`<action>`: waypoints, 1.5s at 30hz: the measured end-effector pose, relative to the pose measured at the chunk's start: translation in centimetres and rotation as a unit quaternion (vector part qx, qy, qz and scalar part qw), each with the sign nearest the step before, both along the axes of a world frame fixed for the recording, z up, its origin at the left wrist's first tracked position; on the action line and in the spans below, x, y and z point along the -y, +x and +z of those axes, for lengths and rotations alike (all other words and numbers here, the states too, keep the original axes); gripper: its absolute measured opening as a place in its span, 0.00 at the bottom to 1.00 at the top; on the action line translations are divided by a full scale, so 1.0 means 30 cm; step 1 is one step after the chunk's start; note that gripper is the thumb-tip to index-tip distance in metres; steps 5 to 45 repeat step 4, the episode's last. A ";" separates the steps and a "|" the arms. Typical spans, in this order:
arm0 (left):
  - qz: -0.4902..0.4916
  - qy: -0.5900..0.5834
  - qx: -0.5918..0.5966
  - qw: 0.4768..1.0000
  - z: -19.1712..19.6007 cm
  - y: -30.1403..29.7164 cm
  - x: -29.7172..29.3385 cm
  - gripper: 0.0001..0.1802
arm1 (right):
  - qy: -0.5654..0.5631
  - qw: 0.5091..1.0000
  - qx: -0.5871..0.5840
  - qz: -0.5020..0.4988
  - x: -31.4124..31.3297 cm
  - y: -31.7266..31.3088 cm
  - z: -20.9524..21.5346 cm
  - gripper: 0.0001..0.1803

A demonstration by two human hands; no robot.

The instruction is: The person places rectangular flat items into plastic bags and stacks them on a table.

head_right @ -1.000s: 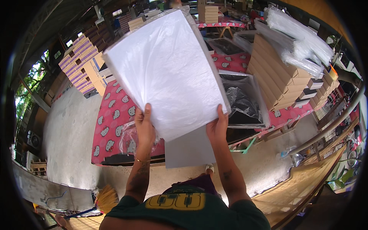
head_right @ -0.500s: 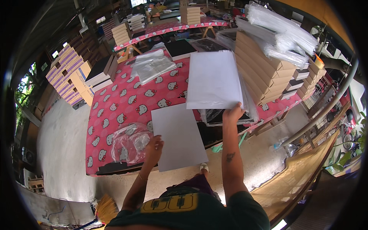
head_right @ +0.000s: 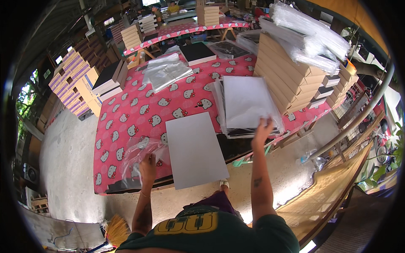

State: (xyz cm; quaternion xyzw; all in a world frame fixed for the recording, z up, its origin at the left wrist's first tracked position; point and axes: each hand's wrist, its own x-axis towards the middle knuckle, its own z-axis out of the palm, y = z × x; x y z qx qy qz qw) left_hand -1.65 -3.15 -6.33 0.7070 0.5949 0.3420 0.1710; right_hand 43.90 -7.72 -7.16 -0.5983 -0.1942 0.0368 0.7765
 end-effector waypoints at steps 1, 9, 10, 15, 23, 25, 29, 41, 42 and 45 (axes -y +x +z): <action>0.010 0.035 0.092 0.995 0.062 0.016 0.039 0.10 | -0.011 0.972 -0.049 0.229 0.020 -0.213 0.070 0.24; -0.050 0.012 0.124 0.991 0.052 0.072 0.049 0.07 | -0.179 0.688 -0.167 0.683 0.058 -0.561 0.030 0.38; -0.050 0.012 0.124 0.991 0.052 0.072 0.049 0.07 | -0.179 0.688 -0.167 0.683 0.058 -0.561 0.030 0.38; -0.050 0.012 0.124 0.991 0.052 0.072 0.049 0.07 | -0.179 0.688 -0.167 0.683 0.058 -0.561 0.030 0.38; -0.050 0.012 0.124 0.991 0.052 0.072 0.049 0.07 | -0.179 0.688 -0.167 0.683 0.058 -0.561 0.030 0.38; -0.050 0.012 0.124 0.991 0.052 0.072 0.049 0.07 | -0.179 0.688 -0.167 0.683 0.058 -0.561 0.030 0.38; -0.050 0.012 0.124 0.991 0.052 0.072 0.049 0.07 | -0.179 0.688 -0.167 0.683 0.058 -0.561 0.030 0.38; -0.050 0.012 0.124 0.991 0.052 0.072 0.049 0.07 | -0.179 0.688 -0.167 0.683 0.058 -0.561 0.030 0.38; -0.050 0.012 0.124 0.991 0.052 0.072 0.049 0.07 | -0.179 0.688 -0.167 0.683 0.058 -0.561 0.030 0.38; -0.050 0.012 0.124 0.991 0.052 0.072 0.049 0.07 | -0.179 0.688 -0.167 0.683 0.058 -0.561 0.030 0.38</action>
